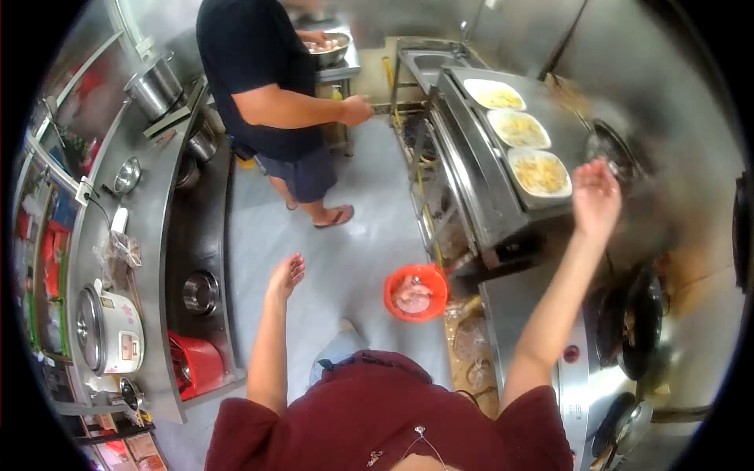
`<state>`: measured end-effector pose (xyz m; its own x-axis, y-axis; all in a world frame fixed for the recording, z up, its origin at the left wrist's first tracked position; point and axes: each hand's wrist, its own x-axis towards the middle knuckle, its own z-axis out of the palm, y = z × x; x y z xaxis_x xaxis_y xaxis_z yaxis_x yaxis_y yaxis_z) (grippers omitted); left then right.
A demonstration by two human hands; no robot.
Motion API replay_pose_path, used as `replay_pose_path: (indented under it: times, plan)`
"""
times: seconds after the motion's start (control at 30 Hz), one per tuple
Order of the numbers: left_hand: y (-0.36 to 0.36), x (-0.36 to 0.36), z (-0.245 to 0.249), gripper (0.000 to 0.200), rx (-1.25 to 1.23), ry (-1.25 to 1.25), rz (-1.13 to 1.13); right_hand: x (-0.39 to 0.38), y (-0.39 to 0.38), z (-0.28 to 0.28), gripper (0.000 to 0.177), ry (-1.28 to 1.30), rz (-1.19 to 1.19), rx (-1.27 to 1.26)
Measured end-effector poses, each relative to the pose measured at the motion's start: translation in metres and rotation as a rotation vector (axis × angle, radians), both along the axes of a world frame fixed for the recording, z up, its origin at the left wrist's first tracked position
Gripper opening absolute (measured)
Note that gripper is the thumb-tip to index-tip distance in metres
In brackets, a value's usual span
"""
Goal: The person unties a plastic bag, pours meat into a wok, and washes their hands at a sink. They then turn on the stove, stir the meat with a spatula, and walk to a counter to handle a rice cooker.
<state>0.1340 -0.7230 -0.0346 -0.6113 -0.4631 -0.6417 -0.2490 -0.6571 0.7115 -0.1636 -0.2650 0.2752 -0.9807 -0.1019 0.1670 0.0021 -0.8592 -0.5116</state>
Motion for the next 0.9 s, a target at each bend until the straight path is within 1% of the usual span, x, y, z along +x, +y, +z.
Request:
replay_pose_path:
  times: [0.03, 0.1, 0.17, 0.23, 0.37, 0.47, 0.5, 0.6, 0.63, 0.7, 0.73, 0.83, 0.87, 0.9]
  plan:
    - [-0.016, 0.000, 0.010, 0.016, -0.010, 0.005, 0.017, -0.009, -0.035, -0.002, 0.019, -0.061, -0.006, 0.012]
    - [-0.042, -0.003, 0.029, 0.017, -0.043, 0.015, 0.032, -0.020, -0.091, -0.005, 0.019, -0.062, 0.048, 0.039]
    - [-0.063, -0.010, 0.045, 0.018, -0.068, 0.015, 0.040, -0.031, -0.131, -0.008, 0.018, -0.073, 0.084, 0.056]
    - [-0.074, -0.015, 0.048, 0.018, -0.067, 0.034, 0.055, -0.041, -0.169, -0.009, 0.017, -0.097, 0.082, 0.046]
    - [-0.086, -0.039, 0.047, 0.021, -0.055, 0.073, 0.032, -0.076, -0.224, -0.024, 0.017, -0.124, 0.172, 0.035]
    - [-0.091, -0.077, 0.056, 0.026, -0.064, 0.034, -0.093, -0.109, -0.252, -0.039, 0.019, -0.122, 0.193, 0.007]
    - [-0.092, -0.095, 0.060, 0.027, -0.084, 0.022, -0.139, -0.122, -0.260, -0.044, 0.019, -0.128, 0.186, 0.003]
    - [-0.100, -0.161, 0.071, 0.028, -0.093, 0.117, -0.215, -0.164, -0.282, -0.054, 0.018, -0.140, 0.185, -0.015]
    - [-0.102, -0.189, 0.080, 0.027, -0.122, 0.111, -0.254, -0.183, -0.290, -0.059, 0.018, -0.138, 0.196, -0.026]
    - [-0.103, -0.253, 0.094, 0.025, -0.181, 0.110, -0.334, -0.228, -0.304, -0.067, 0.018, -0.123, 0.215, -0.047]
    - [-0.106, -0.287, 0.092, 0.024, -0.176, 0.146, -0.354, -0.253, -0.311, -0.071, 0.017, -0.095, 0.260, -0.072]
    - [-0.114, -0.392, 0.091, 0.022, -0.161, 0.195, -0.429, -0.322, -0.332, -0.076, 0.015, -0.188, 0.198, -0.035]
    - [-0.112, -0.426, 0.092, 0.019, -0.145, 0.213, -0.423, -0.345, -0.338, -0.076, 0.014, -0.215, 0.168, -0.008]
    - [-0.108, -0.458, 0.102, 0.018, -0.152, 0.218, -0.445, -0.367, -0.343, -0.074, 0.014, -0.232, 0.153, 0.011]
